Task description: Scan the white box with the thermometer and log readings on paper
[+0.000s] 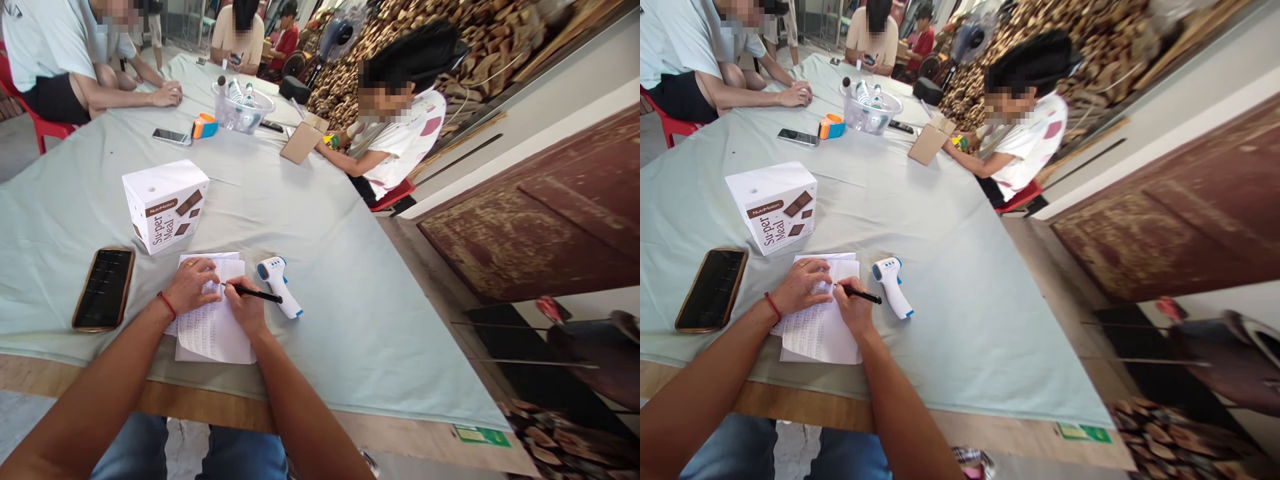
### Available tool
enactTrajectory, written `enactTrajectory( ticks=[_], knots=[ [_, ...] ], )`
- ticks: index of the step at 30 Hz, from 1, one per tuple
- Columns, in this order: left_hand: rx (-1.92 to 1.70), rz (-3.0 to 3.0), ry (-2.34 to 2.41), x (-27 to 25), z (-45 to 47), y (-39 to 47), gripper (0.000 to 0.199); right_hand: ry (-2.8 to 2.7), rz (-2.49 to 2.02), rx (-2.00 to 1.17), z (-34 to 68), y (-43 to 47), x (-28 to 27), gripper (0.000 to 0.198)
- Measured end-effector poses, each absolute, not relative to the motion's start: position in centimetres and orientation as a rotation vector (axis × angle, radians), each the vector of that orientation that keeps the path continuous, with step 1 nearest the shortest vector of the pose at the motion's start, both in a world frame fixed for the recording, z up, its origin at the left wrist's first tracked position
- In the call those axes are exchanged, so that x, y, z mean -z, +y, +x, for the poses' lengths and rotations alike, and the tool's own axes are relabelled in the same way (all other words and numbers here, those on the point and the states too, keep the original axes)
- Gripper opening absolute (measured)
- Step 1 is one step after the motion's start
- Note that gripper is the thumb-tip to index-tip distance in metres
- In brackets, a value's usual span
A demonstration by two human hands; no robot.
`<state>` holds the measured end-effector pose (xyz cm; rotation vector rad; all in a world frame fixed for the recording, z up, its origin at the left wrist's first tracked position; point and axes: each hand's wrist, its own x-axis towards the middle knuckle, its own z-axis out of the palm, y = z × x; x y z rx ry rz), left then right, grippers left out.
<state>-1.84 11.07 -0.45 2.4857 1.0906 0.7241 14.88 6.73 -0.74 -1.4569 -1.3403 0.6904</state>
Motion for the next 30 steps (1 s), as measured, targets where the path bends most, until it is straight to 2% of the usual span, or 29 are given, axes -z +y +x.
enactTrajectory(
  ticks=[30],
  knots=[
    [-0.727,2.482,1.09,0.37,-1.85,11.07,0.03,-1.331,-1.446,-0.674,15.16,6.74,1.08,0.014]
  ],
)
